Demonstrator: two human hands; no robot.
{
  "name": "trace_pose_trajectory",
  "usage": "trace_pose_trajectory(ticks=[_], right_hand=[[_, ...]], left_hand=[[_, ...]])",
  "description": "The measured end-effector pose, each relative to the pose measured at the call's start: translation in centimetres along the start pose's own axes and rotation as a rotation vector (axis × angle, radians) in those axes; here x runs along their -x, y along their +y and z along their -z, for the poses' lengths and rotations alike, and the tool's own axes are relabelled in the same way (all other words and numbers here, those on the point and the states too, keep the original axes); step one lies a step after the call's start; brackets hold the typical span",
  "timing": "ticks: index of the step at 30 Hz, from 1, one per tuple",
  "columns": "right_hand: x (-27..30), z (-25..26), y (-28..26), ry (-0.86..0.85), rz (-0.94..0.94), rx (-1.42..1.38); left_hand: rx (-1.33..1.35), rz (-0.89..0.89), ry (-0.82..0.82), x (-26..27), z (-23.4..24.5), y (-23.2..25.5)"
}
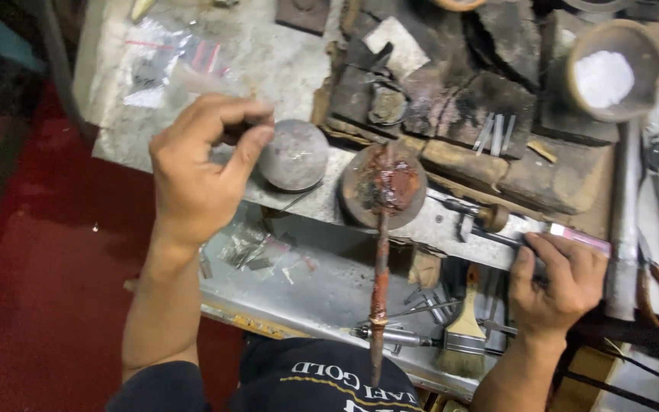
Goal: Hammering a metal ring on a mandrel to shape or size it at a jewelry workbench.
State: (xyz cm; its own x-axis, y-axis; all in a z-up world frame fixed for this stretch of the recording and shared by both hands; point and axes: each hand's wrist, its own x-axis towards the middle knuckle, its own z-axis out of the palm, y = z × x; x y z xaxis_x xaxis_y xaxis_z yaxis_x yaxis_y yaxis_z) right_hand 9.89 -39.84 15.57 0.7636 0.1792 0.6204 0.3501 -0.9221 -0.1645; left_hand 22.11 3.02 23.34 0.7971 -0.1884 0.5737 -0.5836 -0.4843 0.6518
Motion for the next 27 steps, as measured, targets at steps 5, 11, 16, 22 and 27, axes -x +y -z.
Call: trace_pose_trajectory(ticks=[5,11,16,22,27], right_hand=[[0.5,-0.3,0.3,0.005,0.026,0.009],[0.9,-0.7,0.6,0.019,0.027,0.033],[1.2,-0.9,0.8,0.025,0.027,0.045],[1.3,-1.0,1.1,0.033,0.041,0.050],[1.3,-0.9,1.2,0.013,0.055,0.056]], left_hand=[[0.015,0.012,0.000,1.6,0.3,-0.1],[0.068,-0.071,-0.041,1.9,-0.2,-1.4],[0.080,-0.126,-0.053,1.4,-0.6,-1.9],[0.061,-0.068,-0.104,1.0,-0.8,-2.1],[0.175,-0.014,-0.144,0.4,-0.4,-2.1]])
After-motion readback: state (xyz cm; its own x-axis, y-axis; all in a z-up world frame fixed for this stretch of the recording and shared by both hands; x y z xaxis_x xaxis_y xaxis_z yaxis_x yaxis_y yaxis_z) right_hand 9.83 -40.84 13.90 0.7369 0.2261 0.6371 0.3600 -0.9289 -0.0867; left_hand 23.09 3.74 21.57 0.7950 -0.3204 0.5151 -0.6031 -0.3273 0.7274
